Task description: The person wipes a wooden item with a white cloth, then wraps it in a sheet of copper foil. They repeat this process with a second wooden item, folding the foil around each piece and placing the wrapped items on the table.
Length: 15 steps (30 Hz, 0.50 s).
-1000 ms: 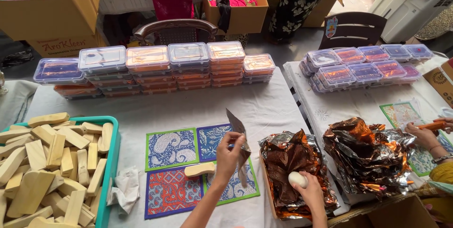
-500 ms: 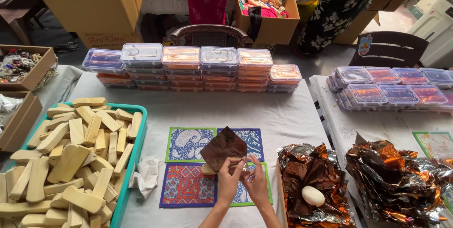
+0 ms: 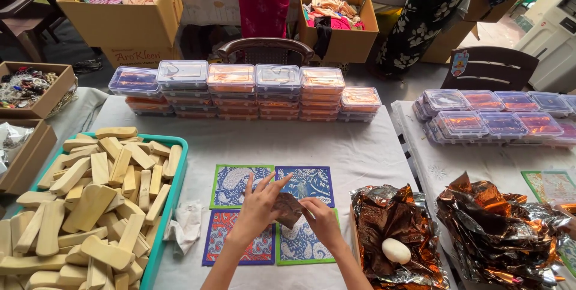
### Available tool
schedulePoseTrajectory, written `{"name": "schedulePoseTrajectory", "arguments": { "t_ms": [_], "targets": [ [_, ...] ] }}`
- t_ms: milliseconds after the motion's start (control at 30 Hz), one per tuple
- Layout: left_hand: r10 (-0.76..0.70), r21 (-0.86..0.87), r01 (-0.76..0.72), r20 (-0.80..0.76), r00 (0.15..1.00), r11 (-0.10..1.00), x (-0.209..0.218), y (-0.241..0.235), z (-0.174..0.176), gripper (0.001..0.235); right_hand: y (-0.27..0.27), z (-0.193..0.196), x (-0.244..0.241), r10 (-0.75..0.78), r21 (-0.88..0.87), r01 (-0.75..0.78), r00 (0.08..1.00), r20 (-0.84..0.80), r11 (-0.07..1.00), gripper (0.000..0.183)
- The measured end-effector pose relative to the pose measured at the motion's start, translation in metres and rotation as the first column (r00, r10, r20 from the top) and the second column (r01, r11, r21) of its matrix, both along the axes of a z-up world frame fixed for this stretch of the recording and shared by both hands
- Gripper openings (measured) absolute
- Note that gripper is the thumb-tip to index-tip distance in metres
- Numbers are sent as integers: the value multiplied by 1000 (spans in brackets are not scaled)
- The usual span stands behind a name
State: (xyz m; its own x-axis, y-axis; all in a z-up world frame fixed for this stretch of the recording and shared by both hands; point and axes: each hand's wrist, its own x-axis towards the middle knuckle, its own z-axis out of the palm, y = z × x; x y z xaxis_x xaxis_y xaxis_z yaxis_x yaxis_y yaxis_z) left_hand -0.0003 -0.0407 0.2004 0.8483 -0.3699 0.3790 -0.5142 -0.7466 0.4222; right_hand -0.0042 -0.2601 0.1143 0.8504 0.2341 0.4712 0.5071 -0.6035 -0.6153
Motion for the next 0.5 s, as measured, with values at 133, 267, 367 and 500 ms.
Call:
{"name": "schedulePoseTrajectory", "arguments": {
  "t_ms": [133,267,367,500],
  "targets": [
    [-66,-62,57,-154,986,996,10,17,-18,43,6,12,2,37,-15,-37,999,6,999,23],
    [-24,-111,11,-114,993,994,12,26,-35,22,3,-13,14,22,-14,-21,1000,21,1000,27],
    [38,-259,-91,-204,978,962,13,37,-39,29,11,-28,23,-7,24,7,1000,-17,1000,53],
    [357,-138,-424,-349,867,895,33,69,-54,36,30,-43,18,-92,75,119,951,-295,990,96]
  ]
}}
